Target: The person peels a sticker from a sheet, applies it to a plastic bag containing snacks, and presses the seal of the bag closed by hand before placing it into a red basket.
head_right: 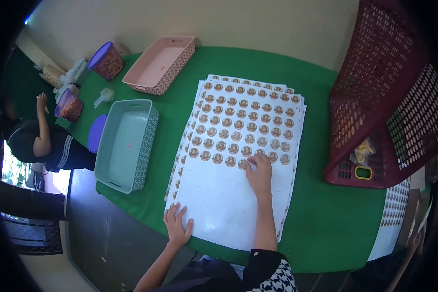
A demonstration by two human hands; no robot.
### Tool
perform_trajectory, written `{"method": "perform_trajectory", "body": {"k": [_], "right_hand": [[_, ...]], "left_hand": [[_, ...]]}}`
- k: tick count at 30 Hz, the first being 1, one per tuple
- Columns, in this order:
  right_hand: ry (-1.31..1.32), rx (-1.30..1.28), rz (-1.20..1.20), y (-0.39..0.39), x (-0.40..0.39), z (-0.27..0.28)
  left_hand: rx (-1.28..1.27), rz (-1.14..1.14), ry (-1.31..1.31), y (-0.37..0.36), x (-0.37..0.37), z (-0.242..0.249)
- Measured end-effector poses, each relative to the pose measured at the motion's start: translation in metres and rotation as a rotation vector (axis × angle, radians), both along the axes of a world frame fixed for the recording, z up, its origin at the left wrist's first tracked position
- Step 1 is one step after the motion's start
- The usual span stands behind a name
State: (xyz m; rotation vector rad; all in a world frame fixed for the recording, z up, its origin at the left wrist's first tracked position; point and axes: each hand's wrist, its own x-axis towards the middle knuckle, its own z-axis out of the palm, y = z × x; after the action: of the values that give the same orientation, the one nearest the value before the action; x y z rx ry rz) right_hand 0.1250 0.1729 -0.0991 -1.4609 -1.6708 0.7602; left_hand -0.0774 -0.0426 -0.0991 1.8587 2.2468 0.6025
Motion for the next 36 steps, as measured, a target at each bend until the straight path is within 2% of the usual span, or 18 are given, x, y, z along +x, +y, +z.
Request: {"method": "perform_trajectory", "body": {"k": [5,8,18,20,24,26,29,30,32,36], "right_hand": [[-0.075,0.104,-0.049,-0.002,-0.006,-0.001],[-0.045,0.036,-0.106,-0.003,-0.011,-0.004],[0.0,-0.128,-0.069,0.003,-0.003,0.005],[-0.066,-0.069,0.113,0.004,0.004,0.01],[0.16,-0.102,-0.033,0.0,-0.003,0.01],[-0.01,-0.011,0.016,-0.001,-0.004,0.006],[-0.129,-0.056,0.118,-0.004,-0.001,0.008],[-0.131,-0.061,0.12,-0.003,-0.003,0.009],[0.075,-0.073,-0.062,-0.001,-0.008,0.009],[-0.038,-0.094,0.026,-0.002,-0.004,0.008]], "left_hand": [[-0.021,0.005,-0.005,0.002,0.0,-0.004],[-0.04,0.026,-0.014,0.002,-0.002,-0.003],[-0.056,0.011,0.004,0.002,-0.003,-0.006],[-0.034,0.033,0.012,0.002,-0.003,-0.008],[-0.031,0.02,0.024,0.002,-0.003,-0.01],[-0.033,0.037,0.011,0.002,-0.003,-0.01],[-0.029,0.04,0.007,0.002,-0.003,-0.011],[-0.035,0.042,0.005,0.002,-0.003,-0.011],[-0.035,0.046,-0.005,0.002,-0.003,-0.011],[-0.045,0.044,-0.023,0.002,-0.004,-0.014]]}}
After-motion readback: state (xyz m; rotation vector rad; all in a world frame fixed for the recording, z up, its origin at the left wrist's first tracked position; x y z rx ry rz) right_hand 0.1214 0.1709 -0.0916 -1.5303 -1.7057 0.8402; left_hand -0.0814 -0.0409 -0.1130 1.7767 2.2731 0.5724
